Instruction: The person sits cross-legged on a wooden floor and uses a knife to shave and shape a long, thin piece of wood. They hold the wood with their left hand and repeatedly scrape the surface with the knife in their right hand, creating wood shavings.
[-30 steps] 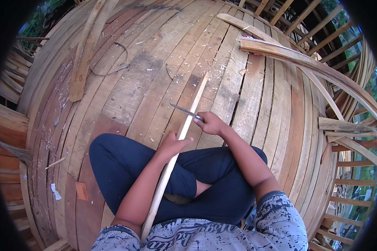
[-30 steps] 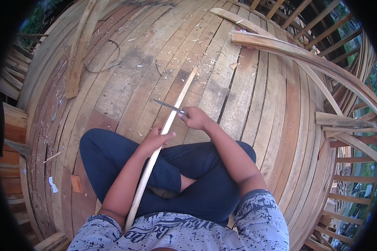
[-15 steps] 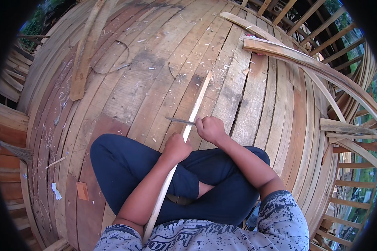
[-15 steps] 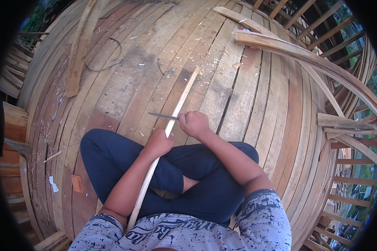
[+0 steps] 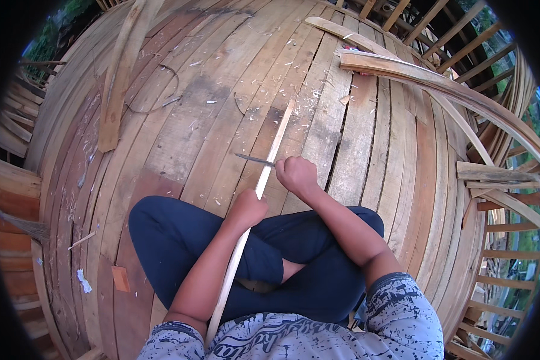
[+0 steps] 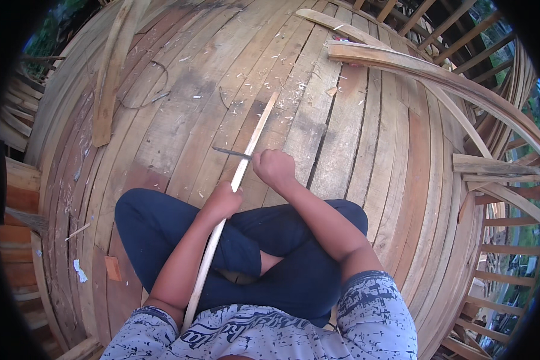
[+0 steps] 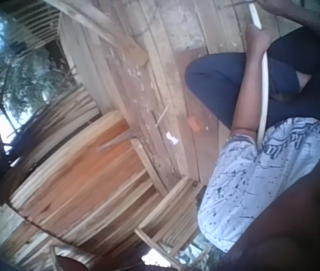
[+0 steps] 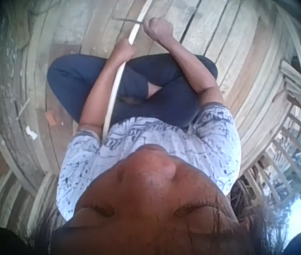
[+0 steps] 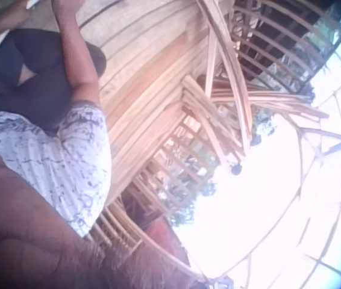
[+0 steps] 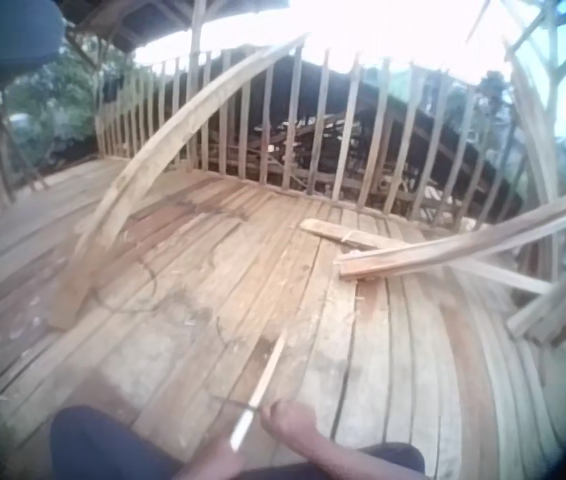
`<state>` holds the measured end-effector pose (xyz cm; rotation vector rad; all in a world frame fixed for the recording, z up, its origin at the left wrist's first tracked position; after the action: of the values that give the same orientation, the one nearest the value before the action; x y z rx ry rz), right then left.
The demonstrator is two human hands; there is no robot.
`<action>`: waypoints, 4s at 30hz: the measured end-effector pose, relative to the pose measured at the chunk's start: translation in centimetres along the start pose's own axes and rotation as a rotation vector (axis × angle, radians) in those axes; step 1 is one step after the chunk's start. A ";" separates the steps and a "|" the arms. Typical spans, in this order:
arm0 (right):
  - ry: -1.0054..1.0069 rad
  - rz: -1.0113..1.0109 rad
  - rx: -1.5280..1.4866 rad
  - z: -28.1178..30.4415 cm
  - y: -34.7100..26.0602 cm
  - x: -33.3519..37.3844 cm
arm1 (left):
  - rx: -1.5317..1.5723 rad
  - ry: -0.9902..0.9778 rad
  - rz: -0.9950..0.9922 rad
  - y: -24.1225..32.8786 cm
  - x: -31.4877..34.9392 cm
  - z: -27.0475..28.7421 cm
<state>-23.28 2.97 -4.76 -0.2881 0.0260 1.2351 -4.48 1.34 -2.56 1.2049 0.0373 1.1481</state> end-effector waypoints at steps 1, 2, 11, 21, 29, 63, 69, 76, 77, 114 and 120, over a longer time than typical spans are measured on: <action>-0.058 0.055 0.006 0.7 -0.8 0.6 | -0.002 0.029 -0.021 -0.9 -0.1 -0.1; -0.116 0.111 0.011 1.4 -1.6 1.4 | -0.004 0.059 -0.042 -1.7 -0.2 -0.3; -0.080 0.217 0.052 1.1 -1.5 0.7 | 0.043 0.021 -0.048 -1.8 -0.4 -0.3; -0.485 0.260 0.024 3.7 -0.4 -1.1 | 0.096 -0.019 0.115 0.5 0.2 0.6; -0.440 0.446 -0.133 3.3 4.0 -1.7 | 0.077 0.033 -0.064 -0.6 -0.5 -0.1; -0.328 0.206 -0.054 2.3 5.1 -5.7 | 0.116 -0.030 0.083 1.5 -0.6 0.3; -0.248 0.353 -0.129 1.0 3.2 -3.4 | 0.134 -0.031 0.066 1.5 -1.1 0.6; -0.297 0.218 -0.046 1.4 5.1 -5.2 | 0.123 0.011 0.069 0.8 -0.7 0.2; -0.295 0.287 -0.064 1.3 4.8 -4.5 | 0.140 0.017 0.054 0.3 -1.0 0.2; -0.213 0.354 -0.185 -0.1 3.8 -3.6 | 0.333 -0.085 0.165 0.4 -1.6 0.4; -0.190 0.344 -0.075 -0.1 4.7 -5.2 | 0.278 -0.060 0.159 1.4 -1.5 0.4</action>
<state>-29.43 -0.45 -4.91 -0.2357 -0.1397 1.6036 -5.93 -0.15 -2.18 1.5101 0.0579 1.2743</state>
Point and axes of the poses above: each hand's wrist, its own x-axis away from the middle knuckle, its own z-axis out of the back of the hand, y = z × x, the point moved 1 cm from there along -x, towards the middle knuckle, and after that the axes turned 7 degrees about x, right-handed, at the moved point
